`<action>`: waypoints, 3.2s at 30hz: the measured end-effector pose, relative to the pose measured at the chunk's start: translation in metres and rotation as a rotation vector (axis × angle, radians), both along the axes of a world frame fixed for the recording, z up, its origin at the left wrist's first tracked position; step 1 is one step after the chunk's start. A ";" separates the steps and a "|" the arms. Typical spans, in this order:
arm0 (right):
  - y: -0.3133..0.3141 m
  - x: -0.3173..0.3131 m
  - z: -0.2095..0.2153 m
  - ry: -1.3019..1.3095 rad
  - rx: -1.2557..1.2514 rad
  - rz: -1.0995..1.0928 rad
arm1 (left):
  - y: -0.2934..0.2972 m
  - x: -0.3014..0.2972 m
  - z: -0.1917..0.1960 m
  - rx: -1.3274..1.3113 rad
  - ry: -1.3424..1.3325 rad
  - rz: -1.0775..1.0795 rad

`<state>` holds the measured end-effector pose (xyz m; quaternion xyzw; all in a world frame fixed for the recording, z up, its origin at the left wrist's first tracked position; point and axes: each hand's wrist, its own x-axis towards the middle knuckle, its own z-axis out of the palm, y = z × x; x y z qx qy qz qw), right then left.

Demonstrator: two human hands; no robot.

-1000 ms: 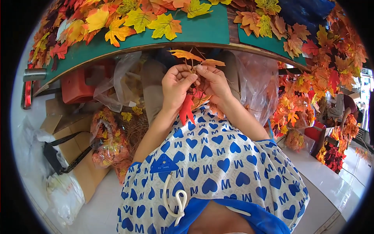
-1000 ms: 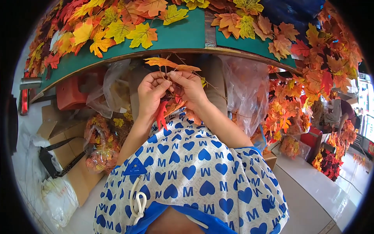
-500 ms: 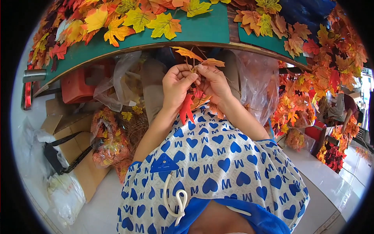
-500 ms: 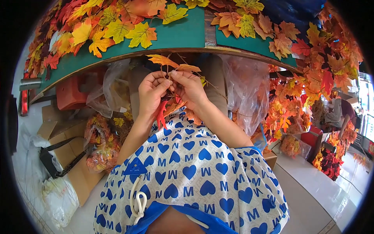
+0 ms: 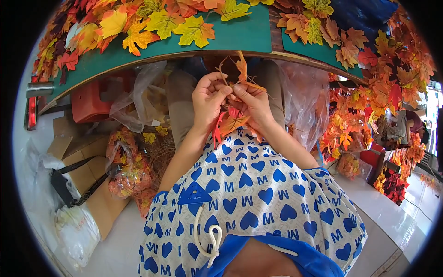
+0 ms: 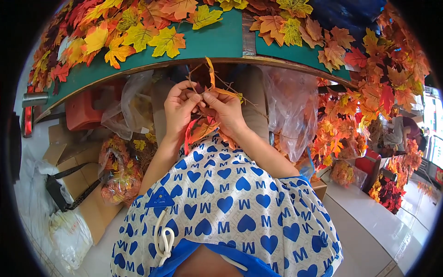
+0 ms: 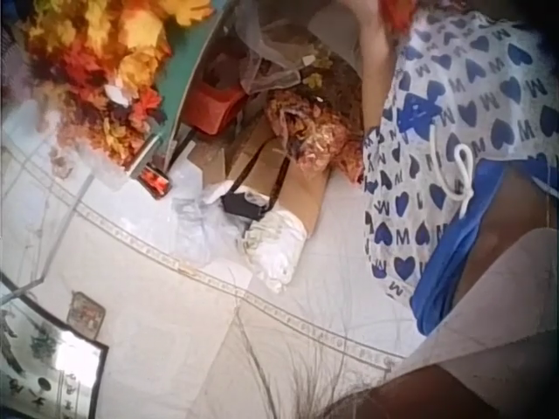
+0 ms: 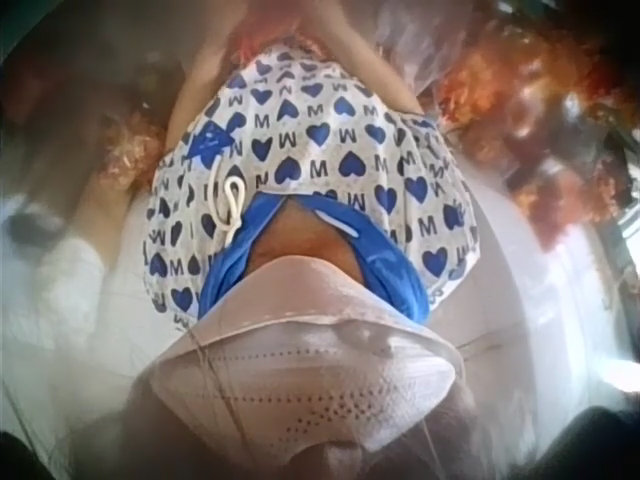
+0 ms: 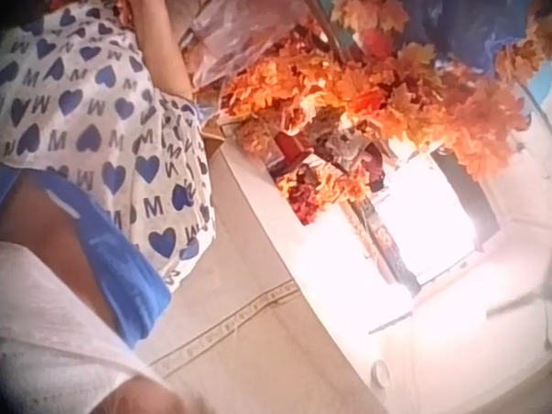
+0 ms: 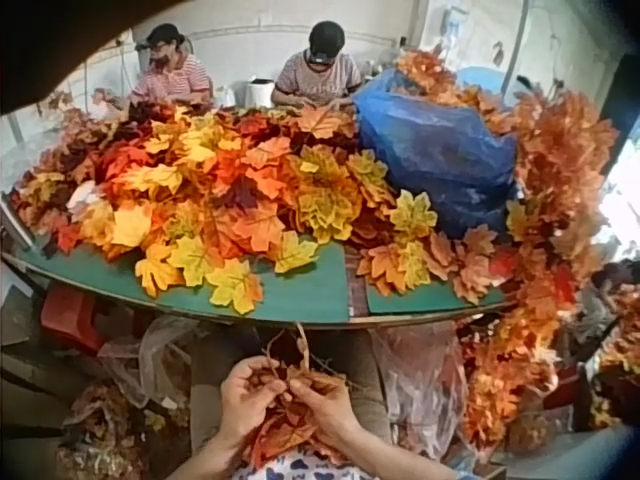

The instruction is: The person attaches individual artificial maple leaves onto plastic branch stems by hand.

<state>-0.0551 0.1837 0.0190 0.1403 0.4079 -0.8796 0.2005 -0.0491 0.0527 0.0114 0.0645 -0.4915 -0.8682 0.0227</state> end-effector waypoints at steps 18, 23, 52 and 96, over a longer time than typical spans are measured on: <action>0.049 -0.015 0.008 0.458 1.190 0.648 | -0.004 0.015 -0.025 -0.962 0.297 0.178; 0.029 -0.018 0.068 1.353 1.195 -0.254 | 0.001 0.019 -0.016 -1.007 0.280 0.143; 0.040 -0.016 0.085 1.160 0.931 0.651 | -0.028 0.018 0.023 0.290 -0.164 -0.121; -0.028 -0.023 0.092 0.214 -0.046 0.068 | -0.018 -0.013 0.050 -0.095 -0.073 0.185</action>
